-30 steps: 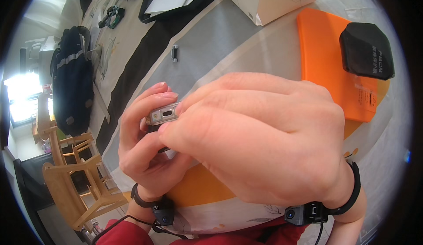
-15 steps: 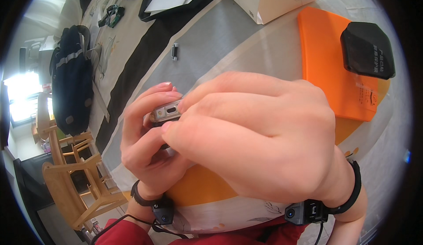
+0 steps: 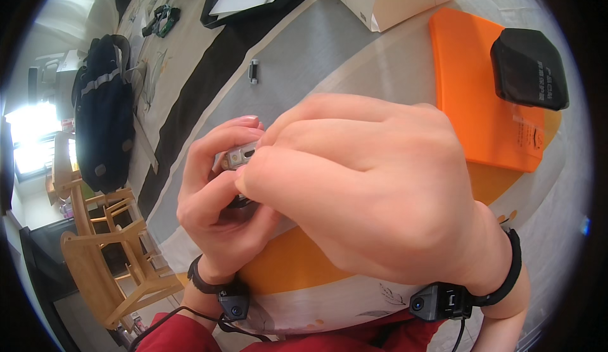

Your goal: Unpack and organize toy electronic watches and their accessories into a box and place the box on a shelf.

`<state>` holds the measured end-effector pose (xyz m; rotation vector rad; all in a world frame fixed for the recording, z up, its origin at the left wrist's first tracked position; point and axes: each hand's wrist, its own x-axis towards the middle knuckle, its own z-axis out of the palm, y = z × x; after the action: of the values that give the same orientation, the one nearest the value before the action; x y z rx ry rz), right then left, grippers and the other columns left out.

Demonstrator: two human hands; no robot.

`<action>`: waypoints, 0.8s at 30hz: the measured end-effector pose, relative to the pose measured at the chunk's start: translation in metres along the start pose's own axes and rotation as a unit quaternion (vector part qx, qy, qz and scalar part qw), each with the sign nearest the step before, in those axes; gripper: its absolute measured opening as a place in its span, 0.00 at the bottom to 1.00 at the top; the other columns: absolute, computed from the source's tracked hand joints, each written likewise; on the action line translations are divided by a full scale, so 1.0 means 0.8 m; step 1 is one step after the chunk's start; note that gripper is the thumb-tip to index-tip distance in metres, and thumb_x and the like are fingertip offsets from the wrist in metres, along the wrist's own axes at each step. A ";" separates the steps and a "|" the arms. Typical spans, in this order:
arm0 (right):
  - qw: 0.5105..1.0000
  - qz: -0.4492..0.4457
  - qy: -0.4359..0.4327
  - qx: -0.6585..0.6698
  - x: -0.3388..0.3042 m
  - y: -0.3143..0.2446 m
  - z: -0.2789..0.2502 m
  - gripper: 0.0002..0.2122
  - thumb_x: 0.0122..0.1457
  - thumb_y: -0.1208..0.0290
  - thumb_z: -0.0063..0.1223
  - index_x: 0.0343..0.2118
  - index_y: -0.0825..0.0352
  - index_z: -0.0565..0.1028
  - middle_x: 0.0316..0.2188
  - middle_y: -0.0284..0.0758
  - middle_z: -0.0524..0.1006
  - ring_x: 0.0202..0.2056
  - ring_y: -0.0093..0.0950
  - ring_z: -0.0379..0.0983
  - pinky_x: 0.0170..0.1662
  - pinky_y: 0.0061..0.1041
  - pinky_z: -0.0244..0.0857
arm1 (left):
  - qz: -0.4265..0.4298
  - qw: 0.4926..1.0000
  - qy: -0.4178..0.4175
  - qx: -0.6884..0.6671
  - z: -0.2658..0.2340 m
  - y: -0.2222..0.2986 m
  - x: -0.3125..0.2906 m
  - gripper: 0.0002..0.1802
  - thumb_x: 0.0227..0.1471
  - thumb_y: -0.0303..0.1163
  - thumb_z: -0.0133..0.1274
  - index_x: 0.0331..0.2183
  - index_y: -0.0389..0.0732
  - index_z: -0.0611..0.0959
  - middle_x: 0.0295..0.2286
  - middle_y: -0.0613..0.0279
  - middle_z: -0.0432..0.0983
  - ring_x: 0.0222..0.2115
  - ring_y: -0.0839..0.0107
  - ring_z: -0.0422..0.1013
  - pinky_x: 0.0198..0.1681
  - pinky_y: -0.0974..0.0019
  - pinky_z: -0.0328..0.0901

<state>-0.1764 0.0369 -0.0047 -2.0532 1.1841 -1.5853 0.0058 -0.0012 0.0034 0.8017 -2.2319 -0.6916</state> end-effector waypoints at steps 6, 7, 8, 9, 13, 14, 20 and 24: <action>1.000 0.022 0.005 0.008 0.001 -0.002 0.002 0.09 0.36 0.86 0.56 0.23 0.68 0.78 0.21 0.35 0.78 0.29 0.32 0.79 0.28 0.23 0.73 | -0.021 1.000 -0.020 -0.002 -0.003 0.004 0.003 0.12 0.29 0.16 0.59 0.24 0.37 0.81 0.37 0.53 0.73 0.42 0.54 0.72 0.41 0.62 0.68; 1.000 0.018 -0.001 0.003 0.002 -0.001 0.001 0.09 0.36 0.86 0.56 0.23 0.68 0.77 0.21 0.35 0.78 0.29 0.32 0.79 0.28 0.23 0.72 | -0.024 0.999 -0.027 0.000 -0.004 0.004 0.003 0.11 0.30 0.16 0.59 0.24 0.37 0.81 0.37 0.53 0.72 0.42 0.54 0.72 0.40 0.62 0.69; 1.000 0.014 -0.007 -0.002 0.002 -0.001 0.001 0.09 0.36 0.86 0.55 0.23 0.68 0.77 0.20 0.35 0.78 0.28 0.31 0.78 0.28 0.22 0.72 | -0.024 0.999 -0.027 0.000 -0.004 0.005 0.004 0.11 0.30 0.16 0.59 0.24 0.37 0.81 0.37 0.53 0.72 0.42 0.54 0.72 0.40 0.62 0.69; 1.000 0.014 -0.007 -0.002 0.002 -0.001 0.000 0.09 0.36 0.86 0.55 0.23 0.68 0.77 0.20 0.35 0.78 0.28 0.31 0.78 0.28 0.22 0.72 | -0.030 0.999 -0.029 -0.003 -0.004 0.006 0.005 0.11 0.30 0.16 0.59 0.24 0.36 0.81 0.37 0.53 0.72 0.42 0.55 0.72 0.40 0.63 0.69; 1.000 0.014 0.002 0.019 0.002 0.001 0.002 0.08 0.37 0.86 0.55 0.23 0.68 0.77 0.20 0.35 0.78 0.28 0.32 0.78 0.27 0.22 0.72 | -0.045 0.998 -0.041 -0.010 -0.006 0.006 0.005 0.10 0.31 0.16 0.60 0.24 0.36 0.81 0.38 0.53 0.72 0.42 0.56 0.72 0.38 0.64 0.69; 1.000 0.012 0.003 0.021 0.001 0.001 0.002 0.08 0.37 0.87 0.55 0.23 0.68 0.77 0.20 0.35 0.78 0.28 0.32 0.78 0.27 0.22 0.72 | -0.045 0.998 -0.042 -0.010 -0.005 0.006 0.005 0.10 0.31 0.16 0.60 0.24 0.36 0.81 0.38 0.53 0.72 0.42 0.56 0.72 0.38 0.64 0.69; 0.999 0.022 0.015 0.028 0.000 0.001 0.004 0.08 0.38 0.87 0.57 0.23 0.68 0.76 0.19 0.36 0.77 0.28 0.32 0.78 0.26 0.23 0.71 | -0.054 0.998 -0.037 -0.002 -0.003 0.006 0.003 0.10 0.32 0.16 0.62 0.24 0.36 0.81 0.38 0.52 0.72 0.42 0.56 0.72 0.36 0.65 0.69; 0.999 0.032 0.020 0.032 -0.002 0.000 0.004 0.08 0.37 0.87 0.57 0.23 0.69 0.76 0.19 0.36 0.77 0.28 0.32 0.78 0.27 0.23 0.71 | -0.037 0.999 -0.039 0.007 -0.003 0.006 0.003 0.10 0.33 0.16 0.62 0.25 0.36 0.81 0.38 0.51 0.71 0.41 0.57 0.73 0.35 0.66 0.69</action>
<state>-0.1734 0.0372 -0.0067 -1.9340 1.1856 -1.6199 0.0045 -0.0002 0.0086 0.8810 -2.2891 -0.7563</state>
